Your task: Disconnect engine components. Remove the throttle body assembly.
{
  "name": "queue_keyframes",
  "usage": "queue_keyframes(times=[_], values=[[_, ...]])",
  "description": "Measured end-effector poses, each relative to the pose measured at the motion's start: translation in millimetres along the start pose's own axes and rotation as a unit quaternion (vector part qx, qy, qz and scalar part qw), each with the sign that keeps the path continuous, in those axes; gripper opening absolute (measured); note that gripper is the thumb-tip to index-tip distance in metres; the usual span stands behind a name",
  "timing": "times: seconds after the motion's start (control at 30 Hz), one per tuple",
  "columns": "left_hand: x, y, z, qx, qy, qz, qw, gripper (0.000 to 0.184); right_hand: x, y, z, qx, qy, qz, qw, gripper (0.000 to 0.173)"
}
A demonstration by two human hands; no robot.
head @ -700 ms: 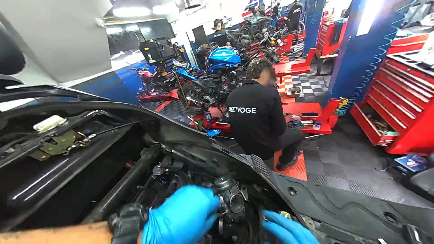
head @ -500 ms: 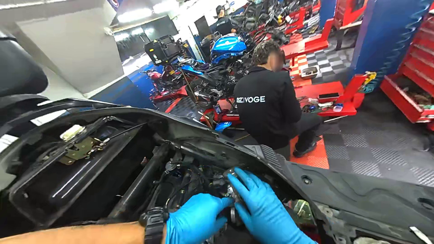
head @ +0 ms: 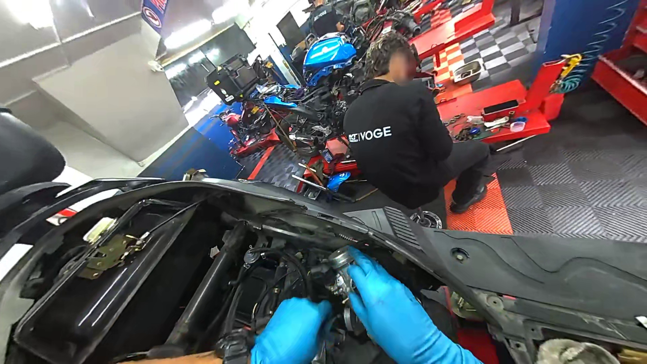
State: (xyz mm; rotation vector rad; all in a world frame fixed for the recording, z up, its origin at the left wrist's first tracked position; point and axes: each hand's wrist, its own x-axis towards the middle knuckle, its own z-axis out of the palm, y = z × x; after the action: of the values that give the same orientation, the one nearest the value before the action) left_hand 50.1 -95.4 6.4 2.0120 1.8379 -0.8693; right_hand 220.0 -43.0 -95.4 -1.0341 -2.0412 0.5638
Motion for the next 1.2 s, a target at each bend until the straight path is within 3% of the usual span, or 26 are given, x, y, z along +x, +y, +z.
queue_keyframes(times=[0.1,0.23,0.33,0.47,0.6,0.7,0.9,1.07,1.2], values=[[-5.8,-22.4,8.6,0.025,-0.055,-0.012,0.998,0.028,3.2,13.3,-7.7,0.018,0.008,0.04,0.999,0.029],[11.9,-38.5,-8.2,-0.134,-0.043,0.072,0.987,0.023,3.6,18.1,-18.7,0.048,-0.064,0.049,0.996,0.037],[15.1,-56.3,-7.8,-0.249,-0.036,0.071,0.965,0.02,5.7,18.9,-22.1,0.071,-0.111,0.036,0.991,0.042],[12.0,-65.1,-17.4,-0.297,-0.034,0.058,0.953,0.019,11.9,14.1,-26.7,0.063,-0.161,0.031,0.985,0.044],[4.9,-72.8,-32.8,-0.236,-0.03,0.054,0.97,0.021,11.9,13.1,-28.4,0.023,-0.148,0.014,0.989,0.043],[-1.7,-81.6,-48.6,-0.193,-0.016,0.068,0.979,0.022,1.2,17.0,-30.5,0.003,-0.045,-0.022,0.999,0.043],[-18.6,-112.0,-87.1,-0.257,0.128,0.047,0.957,0.015,-29.0,35.8,-64.7,0.016,0.052,-0.026,0.998,0.044],[-40.8,-124.5,-107.0,-0.298,0.18,0.036,0.937,0.018,-57.1,31.1,-124.0,0.085,-0.066,0.029,0.994,0.042],[-60.1,-132.2,-121.8,-0.303,0.275,0.007,0.912,0.016,-69.9,45.4,-148.4,0.125,-0.063,0.037,0.989,0.043]])
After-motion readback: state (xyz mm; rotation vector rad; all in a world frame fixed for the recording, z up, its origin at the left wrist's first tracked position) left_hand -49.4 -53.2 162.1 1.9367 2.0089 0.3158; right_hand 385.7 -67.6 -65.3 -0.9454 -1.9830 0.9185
